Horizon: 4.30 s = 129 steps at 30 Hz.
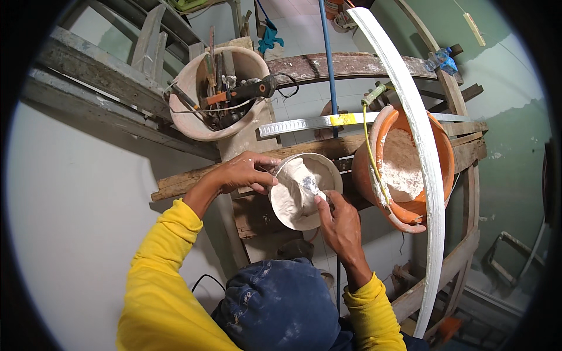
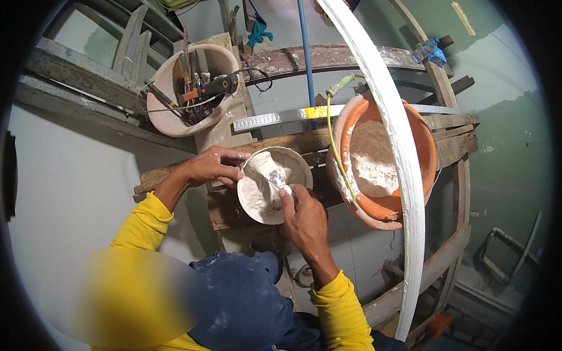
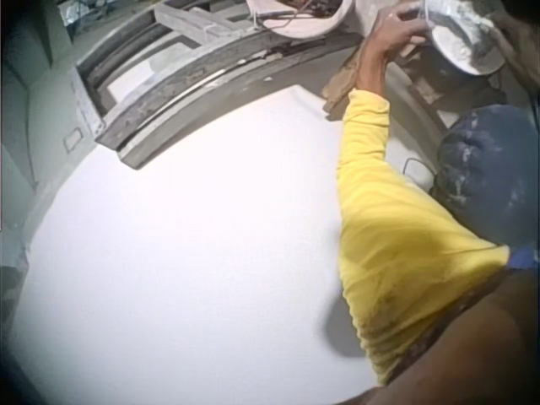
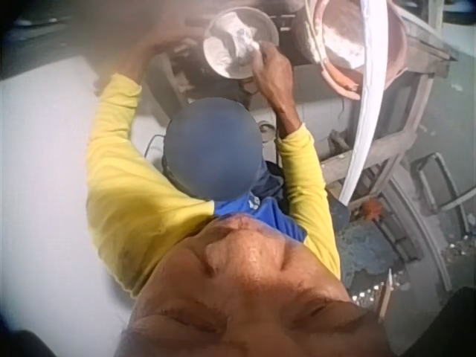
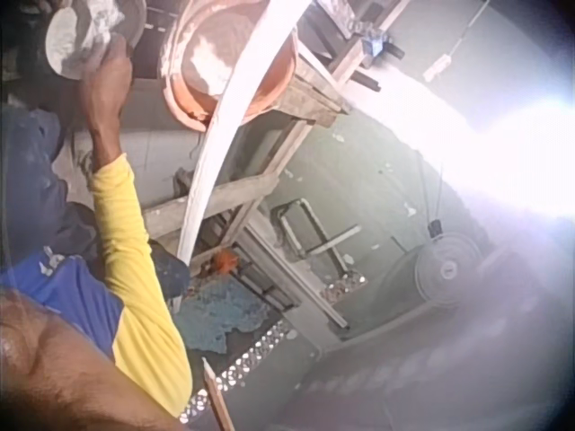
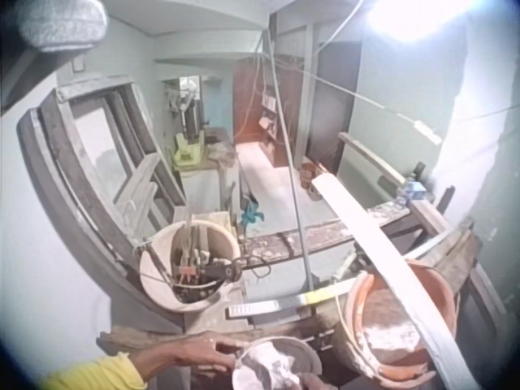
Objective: The person scoops white powder from a bucket into a bowl, mixes it with water using a trowel, and applies the resulting paste onto a long white strip. The person then smooths the paste along the strip's surface.
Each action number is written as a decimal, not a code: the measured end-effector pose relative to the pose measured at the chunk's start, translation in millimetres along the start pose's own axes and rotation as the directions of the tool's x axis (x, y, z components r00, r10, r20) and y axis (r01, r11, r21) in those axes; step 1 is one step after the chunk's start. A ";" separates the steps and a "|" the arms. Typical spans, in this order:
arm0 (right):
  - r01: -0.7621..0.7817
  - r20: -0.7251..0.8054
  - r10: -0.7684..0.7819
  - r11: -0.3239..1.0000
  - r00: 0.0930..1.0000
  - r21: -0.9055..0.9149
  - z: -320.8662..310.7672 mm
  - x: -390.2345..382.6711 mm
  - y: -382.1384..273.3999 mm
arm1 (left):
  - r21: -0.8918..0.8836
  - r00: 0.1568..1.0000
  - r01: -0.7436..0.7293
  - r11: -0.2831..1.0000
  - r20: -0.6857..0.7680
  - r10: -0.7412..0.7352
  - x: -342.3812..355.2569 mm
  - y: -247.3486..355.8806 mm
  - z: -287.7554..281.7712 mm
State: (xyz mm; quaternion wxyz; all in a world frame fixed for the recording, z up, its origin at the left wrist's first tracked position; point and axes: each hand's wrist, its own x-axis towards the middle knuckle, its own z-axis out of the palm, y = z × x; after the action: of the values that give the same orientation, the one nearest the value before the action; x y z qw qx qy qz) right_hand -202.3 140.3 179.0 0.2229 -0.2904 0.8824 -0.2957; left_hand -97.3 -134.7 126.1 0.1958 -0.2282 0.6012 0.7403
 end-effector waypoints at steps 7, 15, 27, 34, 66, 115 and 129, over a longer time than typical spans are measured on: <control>-0.113 0.116 0.080 0.942 0.990 0.317 11.2 -24.7 43.8 | -0.229 0.988 0.121 0.966 -0.061 -0.138 17.7 -15.2 -2.4; -0.043 0.054 0.029 0.963 0.998 0.265 5.9 -35.6 43.0 | -0.205 0.971 0.152 0.967 -0.152 -0.185 22.6 -8.9 -26.2; 0.000 0.029 -0.006 0.982 1.000 0.190 -3.1 -45.8 49.2 | -0.019 0.873 -0.313 0.950 -0.400 0.280 11.8 96.4 13.0; 0.035 0.141 -0.132 0.837 0.981 0.546 -17.2 -55.5 50.6 | -0.343 0.886 -0.419 0.841 -0.358 0.296 64.7 146.0 7.9; 0.205 0.123 -0.417 0.657 0.901 0.726 -257.6 347.2 24.2 | -0.809 0.823 -0.411 0.420 -0.131 0.553 251.8 218.4 67.5; 0.361 -0.123 -0.346 0.802 0.930 0.476 -241.0 348.0 66.3 | -0.854 0.770 -0.380 0.355 -0.079 0.634 269.2 212.8 72.7; 0.455 -0.231 -0.393 0.798 0.890 0.394 -217.2 344.0 67.5 | -0.854 0.771 -0.392 0.342 -0.102 0.629 263.4 213.8 74.0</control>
State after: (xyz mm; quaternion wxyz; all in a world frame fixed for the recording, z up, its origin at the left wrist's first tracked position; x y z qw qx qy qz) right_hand -602.5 48.2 216.4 0.1490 -0.4021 0.7183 -0.5478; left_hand -441.3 -100.9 159.1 -0.1099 0.0026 0.1797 0.9776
